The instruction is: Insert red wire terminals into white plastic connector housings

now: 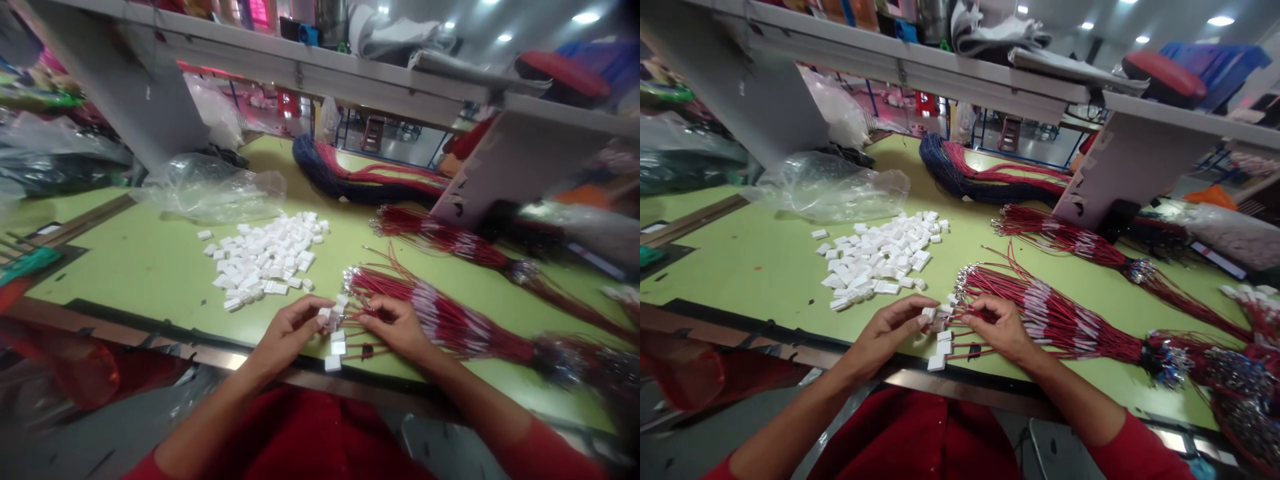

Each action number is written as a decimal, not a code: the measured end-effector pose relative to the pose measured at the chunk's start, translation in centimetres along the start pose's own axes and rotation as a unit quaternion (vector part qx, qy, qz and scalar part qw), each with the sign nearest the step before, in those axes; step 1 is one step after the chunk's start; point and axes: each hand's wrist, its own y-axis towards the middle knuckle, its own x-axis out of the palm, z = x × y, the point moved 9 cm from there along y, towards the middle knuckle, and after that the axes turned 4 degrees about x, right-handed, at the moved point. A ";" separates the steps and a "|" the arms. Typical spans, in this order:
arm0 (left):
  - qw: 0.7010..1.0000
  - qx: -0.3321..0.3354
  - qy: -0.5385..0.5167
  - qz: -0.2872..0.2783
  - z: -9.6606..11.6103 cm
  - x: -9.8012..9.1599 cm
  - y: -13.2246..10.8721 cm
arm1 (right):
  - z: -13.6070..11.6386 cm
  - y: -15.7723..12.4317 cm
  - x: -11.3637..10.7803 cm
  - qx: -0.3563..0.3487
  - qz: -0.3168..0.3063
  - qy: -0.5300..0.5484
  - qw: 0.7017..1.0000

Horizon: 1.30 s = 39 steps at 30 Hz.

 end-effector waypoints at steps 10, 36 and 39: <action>0.992 -0.061 -0.106 0.001 -2.0 1.2 -0.8 | 0.0 -0.4 0.9 0.040 -0.051 0.034 0.997; 0.996 -0.049 -0.065 0.022 -3.0 2.6 -1.0 | 1.0 -1.3 3.5 0.066 -0.159 -0.011 0.985; 0.993 -0.059 -0.090 0.040 -3.2 3.1 -0.9 | 0.6 -1.2 3.1 0.039 -0.131 -0.011 0.991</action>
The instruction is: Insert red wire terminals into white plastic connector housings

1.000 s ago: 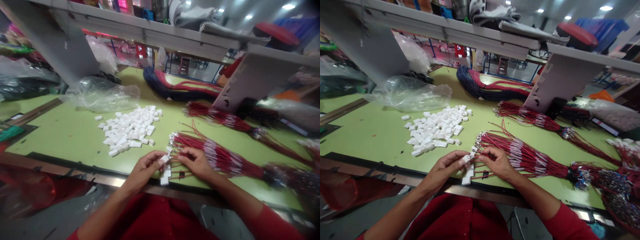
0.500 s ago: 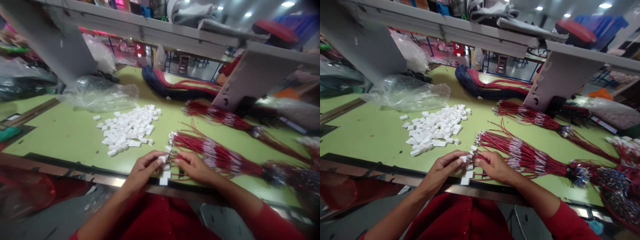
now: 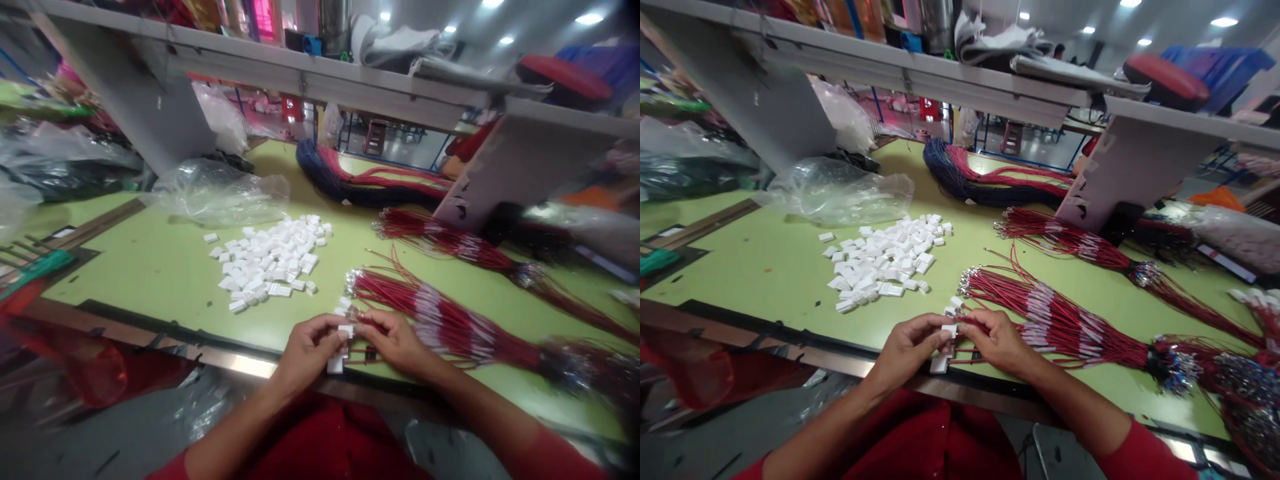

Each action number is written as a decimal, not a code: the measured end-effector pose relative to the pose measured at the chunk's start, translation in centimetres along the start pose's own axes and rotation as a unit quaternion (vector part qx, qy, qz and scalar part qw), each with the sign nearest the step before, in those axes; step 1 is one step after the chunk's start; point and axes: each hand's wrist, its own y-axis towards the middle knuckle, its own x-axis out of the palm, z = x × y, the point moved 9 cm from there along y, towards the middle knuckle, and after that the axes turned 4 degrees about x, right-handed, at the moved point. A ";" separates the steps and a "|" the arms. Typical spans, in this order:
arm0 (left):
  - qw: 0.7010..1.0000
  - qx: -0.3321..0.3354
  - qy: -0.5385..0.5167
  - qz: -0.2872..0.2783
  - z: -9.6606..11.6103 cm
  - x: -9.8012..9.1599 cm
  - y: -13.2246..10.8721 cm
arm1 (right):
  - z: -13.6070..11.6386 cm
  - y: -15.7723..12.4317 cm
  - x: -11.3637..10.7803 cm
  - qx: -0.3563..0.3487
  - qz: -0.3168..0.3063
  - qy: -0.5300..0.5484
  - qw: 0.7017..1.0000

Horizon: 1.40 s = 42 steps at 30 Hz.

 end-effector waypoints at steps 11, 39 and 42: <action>0.855 0.272 0.433 0.086 7.3 -2.7 1.2 | -1.5 0.8 -2.1 -0.065 0.070 0.032 0.995; 0.996 -0.036 -0.067 0.037 0.8 -2.8 0.7 | -0.1 0.0 0.1 0.092 -0.056 0.120 0.987; 0.996 -0.033 -0.069 0.042 0.9 -2.9 0.6 | -0.2 0.0 0.5 0.102 -0.081 0.136 0.982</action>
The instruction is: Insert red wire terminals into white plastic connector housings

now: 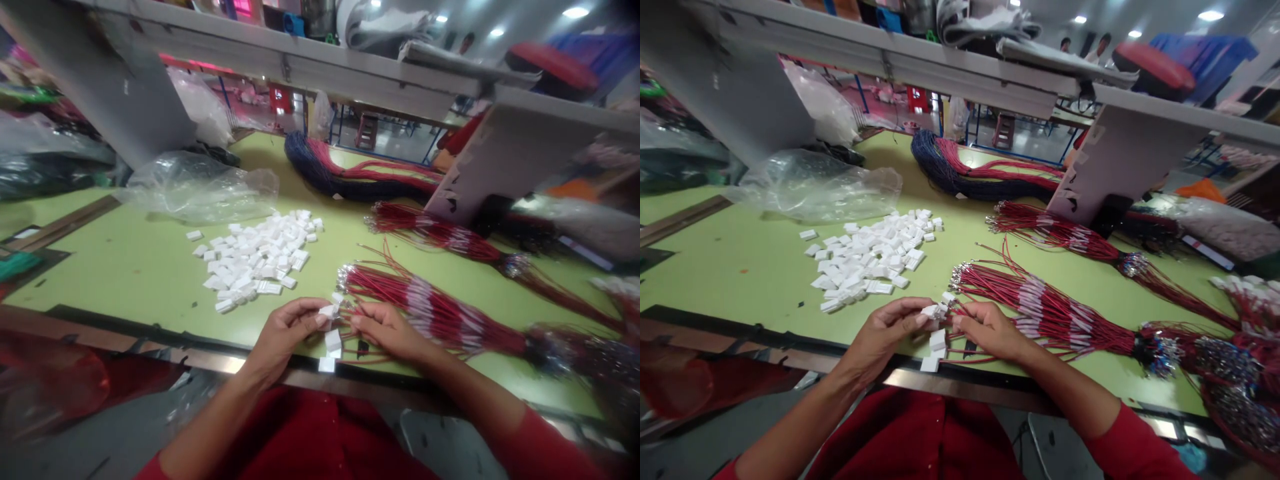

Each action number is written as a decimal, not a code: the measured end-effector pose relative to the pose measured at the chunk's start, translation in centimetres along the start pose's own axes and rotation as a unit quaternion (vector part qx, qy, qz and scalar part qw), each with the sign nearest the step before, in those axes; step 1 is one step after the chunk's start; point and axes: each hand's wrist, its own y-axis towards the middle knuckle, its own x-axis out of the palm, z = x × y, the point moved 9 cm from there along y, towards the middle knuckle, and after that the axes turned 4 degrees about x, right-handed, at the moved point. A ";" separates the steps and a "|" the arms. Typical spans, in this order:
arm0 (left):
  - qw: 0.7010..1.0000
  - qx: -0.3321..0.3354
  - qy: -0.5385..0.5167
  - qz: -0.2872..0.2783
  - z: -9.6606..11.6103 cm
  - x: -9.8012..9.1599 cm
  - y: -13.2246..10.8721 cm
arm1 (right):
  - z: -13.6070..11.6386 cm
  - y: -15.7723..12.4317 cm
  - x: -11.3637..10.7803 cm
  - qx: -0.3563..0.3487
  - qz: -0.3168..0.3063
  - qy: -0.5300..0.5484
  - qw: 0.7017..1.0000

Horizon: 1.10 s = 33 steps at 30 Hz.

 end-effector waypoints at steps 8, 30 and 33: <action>0.975 0.154 0.160 -0.029 2.1 0.7 -0.7 | 0.3 0.0 0.5 -0.010 -0.007 -0.040 0.999; 0.794 0.327 0.512 -0.014 8.1 -1.6 1.6 | -0.1 0.3 -1.6 -0.059 0.084 -0.080 0.991; 0.906 0.217 0.358 -0.059 6.2 -0.6 0.8 | -0.6 0.1 -1.4 -0.065 0.091 -0.072 0.991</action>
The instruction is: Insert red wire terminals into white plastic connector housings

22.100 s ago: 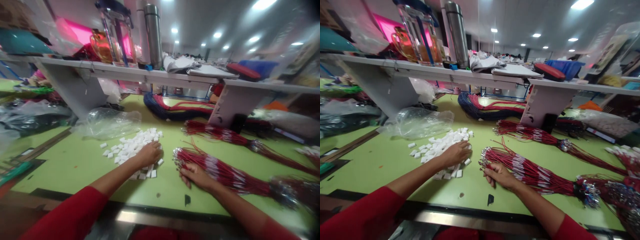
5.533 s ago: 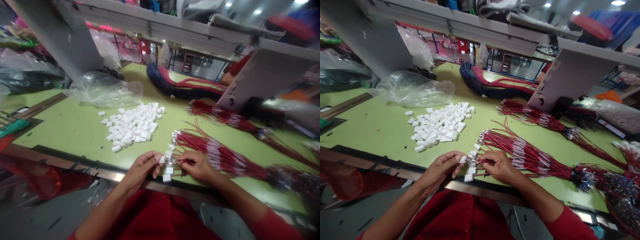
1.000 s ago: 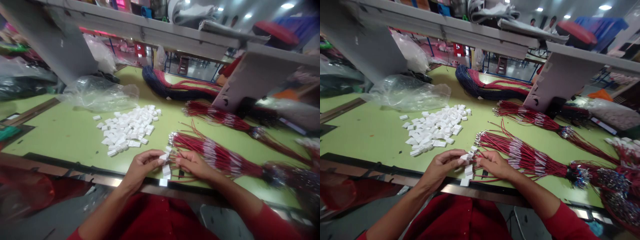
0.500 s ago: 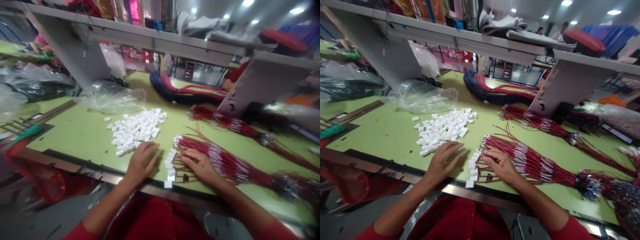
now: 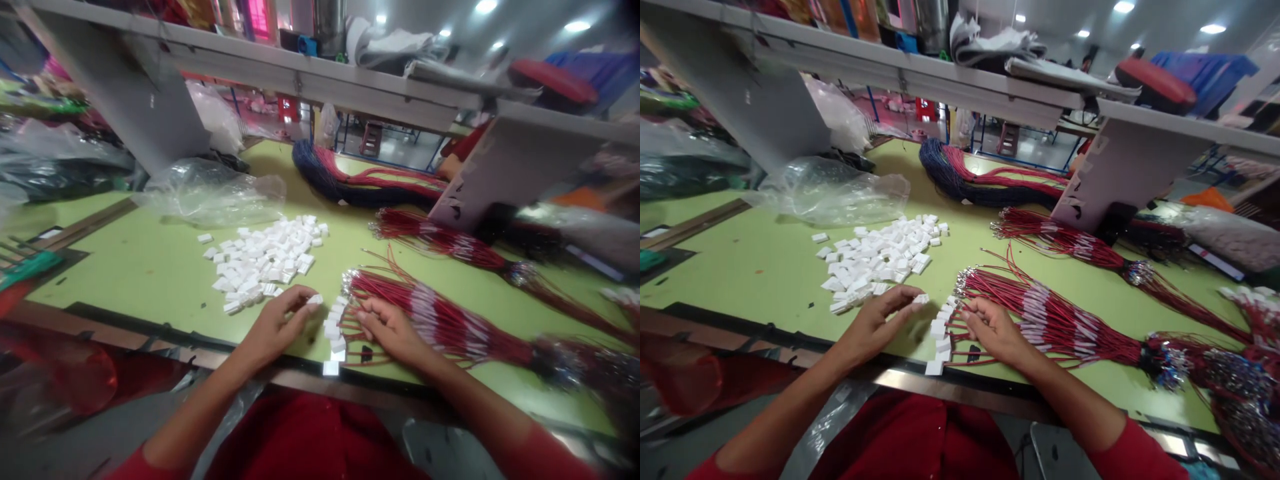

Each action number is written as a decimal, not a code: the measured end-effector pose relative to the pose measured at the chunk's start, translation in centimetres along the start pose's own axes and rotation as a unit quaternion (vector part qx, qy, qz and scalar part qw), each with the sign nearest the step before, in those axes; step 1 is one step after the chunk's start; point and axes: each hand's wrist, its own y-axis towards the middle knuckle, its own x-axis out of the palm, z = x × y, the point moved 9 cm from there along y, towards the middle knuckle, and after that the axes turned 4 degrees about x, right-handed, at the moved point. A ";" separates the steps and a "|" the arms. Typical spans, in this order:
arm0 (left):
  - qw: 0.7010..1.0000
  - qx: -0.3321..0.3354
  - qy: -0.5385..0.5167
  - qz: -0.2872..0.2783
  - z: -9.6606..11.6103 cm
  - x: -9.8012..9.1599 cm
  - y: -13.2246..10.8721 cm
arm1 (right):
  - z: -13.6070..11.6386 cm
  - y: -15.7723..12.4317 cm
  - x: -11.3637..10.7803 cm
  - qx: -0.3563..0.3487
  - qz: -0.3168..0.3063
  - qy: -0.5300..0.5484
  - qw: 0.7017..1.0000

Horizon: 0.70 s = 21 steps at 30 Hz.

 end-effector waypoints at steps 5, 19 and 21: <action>0.952 -0.144 -0.269 -0.018 -1.4 3.5 -1.8 | 0.0 -0.2 -0.1 0.008 0.022 0.018 1.000; 0.933 -0.183 -0.308 -0.028 -1.7 4.7 -2.4 | -0.4 -0.4 0.2 -0.022 0.009 -0.006 1.000; 0.939 -0.183 -0.290 -0.027 -1.7 4.6 -2.5 | -0.8 -0.5 0.2 -0.038 0.011 -0.023 0.999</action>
